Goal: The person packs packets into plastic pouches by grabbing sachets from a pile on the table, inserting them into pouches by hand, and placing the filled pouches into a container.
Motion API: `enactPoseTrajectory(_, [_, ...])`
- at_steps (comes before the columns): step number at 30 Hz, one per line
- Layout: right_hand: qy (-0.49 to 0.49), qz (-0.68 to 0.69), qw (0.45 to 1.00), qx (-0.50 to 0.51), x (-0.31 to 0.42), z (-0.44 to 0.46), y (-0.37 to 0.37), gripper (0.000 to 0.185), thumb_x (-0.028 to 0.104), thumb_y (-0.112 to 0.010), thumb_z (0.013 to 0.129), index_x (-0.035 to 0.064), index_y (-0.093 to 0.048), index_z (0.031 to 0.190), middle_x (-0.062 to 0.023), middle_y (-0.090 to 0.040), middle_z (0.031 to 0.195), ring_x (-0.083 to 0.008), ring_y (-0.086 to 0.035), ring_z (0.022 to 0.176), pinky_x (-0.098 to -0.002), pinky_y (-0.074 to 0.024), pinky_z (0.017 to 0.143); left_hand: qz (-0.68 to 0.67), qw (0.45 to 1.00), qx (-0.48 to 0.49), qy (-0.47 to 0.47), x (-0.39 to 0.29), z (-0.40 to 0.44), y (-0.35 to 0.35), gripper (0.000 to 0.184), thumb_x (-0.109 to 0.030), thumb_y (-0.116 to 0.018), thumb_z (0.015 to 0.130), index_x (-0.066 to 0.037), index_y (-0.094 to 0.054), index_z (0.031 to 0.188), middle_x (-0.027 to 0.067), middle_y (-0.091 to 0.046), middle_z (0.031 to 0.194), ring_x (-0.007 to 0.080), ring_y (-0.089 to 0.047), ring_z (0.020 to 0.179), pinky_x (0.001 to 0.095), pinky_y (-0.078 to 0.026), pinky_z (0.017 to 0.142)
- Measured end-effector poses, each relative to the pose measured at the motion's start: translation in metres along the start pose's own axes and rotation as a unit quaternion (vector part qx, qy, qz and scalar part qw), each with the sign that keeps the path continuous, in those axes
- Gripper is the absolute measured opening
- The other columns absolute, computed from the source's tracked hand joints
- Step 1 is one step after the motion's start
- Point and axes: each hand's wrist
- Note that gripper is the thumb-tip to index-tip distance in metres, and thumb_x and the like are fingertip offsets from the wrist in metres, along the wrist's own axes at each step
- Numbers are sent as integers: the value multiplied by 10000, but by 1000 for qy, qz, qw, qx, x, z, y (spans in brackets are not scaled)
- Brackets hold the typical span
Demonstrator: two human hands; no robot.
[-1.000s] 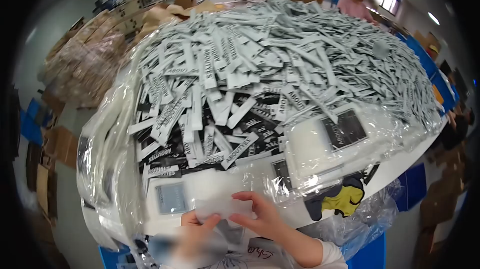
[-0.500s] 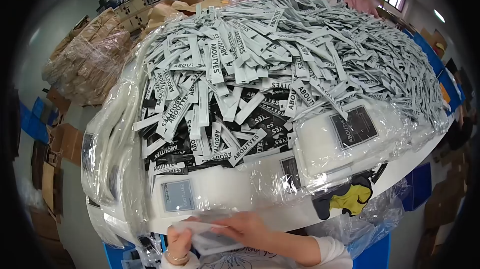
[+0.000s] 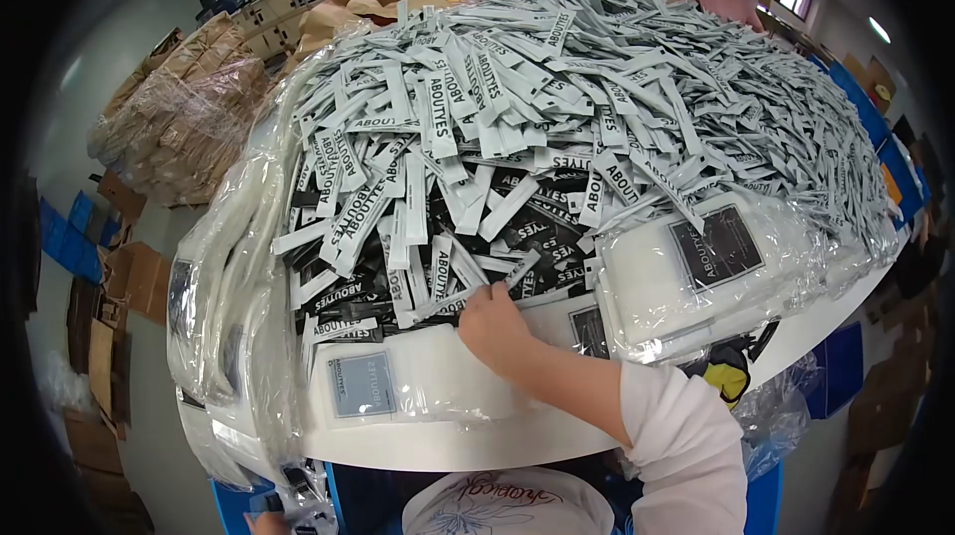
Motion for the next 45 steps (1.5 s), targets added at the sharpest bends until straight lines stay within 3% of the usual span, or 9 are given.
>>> enactPoseTrajectory(4, [30,92,974,-203,-17,2,-11,148,101,-558,660,69,-506,794,-68,-552,700,-203,-534,669,-330,-464,638,228,954,-187,54,25,5,-72,506,-241,-673,705,-10,-523,1130,201,-595,989,379,-548,934,352,-424,844])
enactPoseTrajectory(9, [-201,45,978,-23,-75,3,20,140,104,-541,705,57,-505,831,-87,-568,730,-211,-598,661,-310,-498,540,-343,920,158,-108,-78,18,5,314,-211,-654,752,1,-605,978,176,-614,928,295,-586,838,331,-454,728])
enactPoseTrajectory(12, [-187,57,975,103,-91,14,-1,166,106,-521,738,45,-518,892,-84,-571,790,-236,-611,676,-333,-499,571,-401,863,100,-291,-138,27,28,246,-155,-625,775,3,-602,961,149,-614,910,276,-584,807,324,-456,719])
enactPoseTrajectory(19, [-202,218,905,-303,-78,-18,78,180,39,-513,779,22,-492,957,-95,-577,846,-237,-601,756,-305,-479,732,-226,866,-250,-370,-200,78,41,360,-154,-645,727,-50,-574,1063,145,-554,1085,318,-512,1031,392,-387,892])
enactPoseTrajectory(25, [-128,513,675,-515,-10,-102,42,202,13,-476,835,-25,-422,1026,-133,-588,809,-191,-598,721,-283,-475,649,-187,862,-188,-432,-202,104,21,354,-154,-622,751,-29,-559,1076,152,-522,1151,305,-491,1077,404,-379,907])
enactPoseTrajectory(27, [-161,376,726,-553,10,-101,18,232,-5,-492,810,-25,-419,1030,-133,-590,749,-176,-599,641,-278,-476,586,-216,857,-163,-438,-198,105,28,329,-136,-611,759,-18,-565,1062,154,-539,1127,303,-506,1061,391,-395,893])
enactPoseTrajectory(30, [-336,440,711,-434,24,-108,-8,175,-54,-513,771,-21,-466,937,-116,-580,694,-167,-588,595,-266,-469,553,-281,850,-163,-414,-192,101,38,291,-99,-601,761,-11,-579,1037,149,-575,1061,300,-542,1005,372,-427,855])
enactPoseTrajectory(42, [-272,410,777,-391,28,-100,4,146,-26,-629,702,17,-534,804,-44,-495,604,-123,-490,499,-214,-364,459,-337,815,-268,-388,-225,79,28,204,-46,-647,693,-21,-632,895,106,-610,949,285,-569,901,355,-442,774])
enactPoseTrajectory(45, [-346,583,625,-388,54,-116,-20,110,7,-617,738,8,-516,780,-25,-476,575,-79,-456,491,-203,-321,438,-346,803,-277,-398,-238,72,27,213,-50,-670,671,-32,-627,879,89,-605,948,265,-563,902,346,-435,769])
Point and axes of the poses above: each hand's wrist, its own z-axis towards the middle knuckle, its own y-axis out of the back of the hand, x = y × z
